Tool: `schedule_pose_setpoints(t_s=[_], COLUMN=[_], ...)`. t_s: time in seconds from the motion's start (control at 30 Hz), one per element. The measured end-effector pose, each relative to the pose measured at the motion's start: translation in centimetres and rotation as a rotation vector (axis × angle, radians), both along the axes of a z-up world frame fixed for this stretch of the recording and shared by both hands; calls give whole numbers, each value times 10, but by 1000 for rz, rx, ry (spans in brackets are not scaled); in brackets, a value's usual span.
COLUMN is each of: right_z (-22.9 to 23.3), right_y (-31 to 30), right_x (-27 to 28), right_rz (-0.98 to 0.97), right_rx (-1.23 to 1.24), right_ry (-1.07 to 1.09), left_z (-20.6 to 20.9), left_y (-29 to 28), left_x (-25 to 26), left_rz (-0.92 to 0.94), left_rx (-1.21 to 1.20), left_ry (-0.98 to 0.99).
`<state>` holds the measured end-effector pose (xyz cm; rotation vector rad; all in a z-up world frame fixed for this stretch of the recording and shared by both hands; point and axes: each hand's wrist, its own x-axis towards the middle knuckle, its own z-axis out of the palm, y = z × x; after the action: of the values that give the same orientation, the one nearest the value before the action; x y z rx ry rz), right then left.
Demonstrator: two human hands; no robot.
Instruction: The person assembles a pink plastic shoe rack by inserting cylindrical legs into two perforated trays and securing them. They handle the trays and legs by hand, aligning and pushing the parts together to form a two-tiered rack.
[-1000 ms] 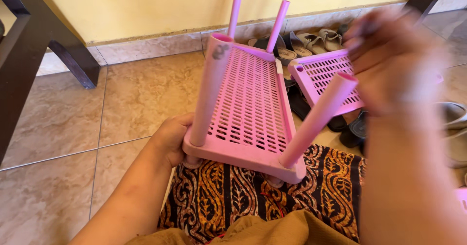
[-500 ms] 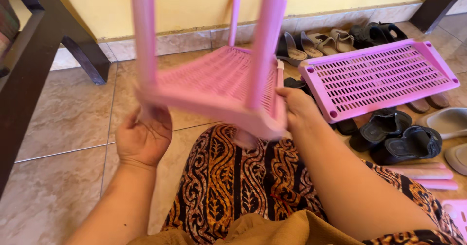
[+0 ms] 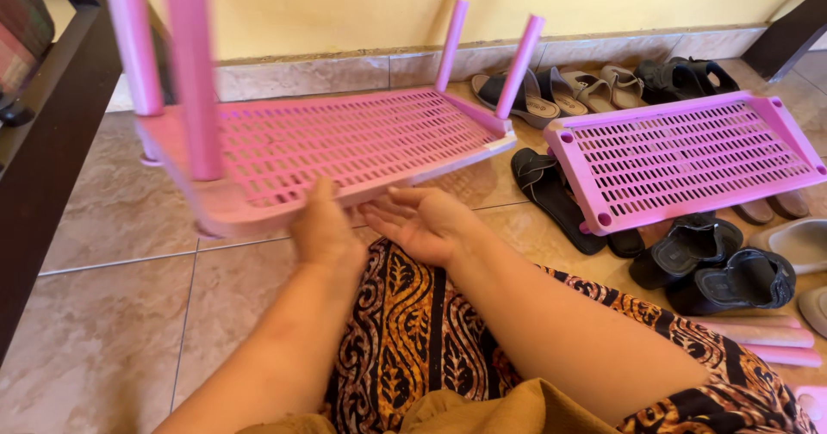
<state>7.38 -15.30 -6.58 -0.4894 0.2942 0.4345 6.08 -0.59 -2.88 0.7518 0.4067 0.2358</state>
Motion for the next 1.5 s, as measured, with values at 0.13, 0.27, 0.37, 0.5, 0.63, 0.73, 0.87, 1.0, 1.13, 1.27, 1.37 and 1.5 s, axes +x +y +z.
schedule_pose_setpoints(t_s=[0.13, 0.27, 0.37, 0.5, 0.63, 0.73, 0.87, 1.0, 1.13, 1.27, 1.37, 1.5], right_z=[-6, -33, -73, -120, -136, -131, -128, -143, -152, -123, -100, -97], right_y=[-42, -81, -93, -107, -118, -121, -127, -152, -200, -258, -286, -310], right_x=[19, 31, 29, 27, 28, 27, 19, 10, -4, -23, -38, -49], right_rz=[-190, -393, -413, -371, -369, -388, -232, 72, -308, -758, -970, -987], right_rx=[-249, -185, -365, -375, -475, -615, -845, -1066, -1085, -1030, -833, -392], right_ry=[38, 238, 412, 416, 374, 332, 361, 447, 459, 608, 587, 430], left_z=[-5, -18, -36, -86, -154, -200, -224, -192, -139, -91, -72, -58], left_y=[62, 106, 125, 139, 134, 124, 114, 100, 65, -1, -70, -154], left_x=[16, 16, 26, 55, 79, 89, 98, 108, 108, 107, 93, 55], left_rz=[-5, -103, -172, -176, -69, -49, -141, -265, -310, -520, -704, -946], left_rx=[-19, 11, -1, -126, -330, -454, -199, 4, 190, -18, -50, 176], left_ry=[-8, 27, 81, 170, 315, 336, 480, 502, 543, 452, 278, 337])
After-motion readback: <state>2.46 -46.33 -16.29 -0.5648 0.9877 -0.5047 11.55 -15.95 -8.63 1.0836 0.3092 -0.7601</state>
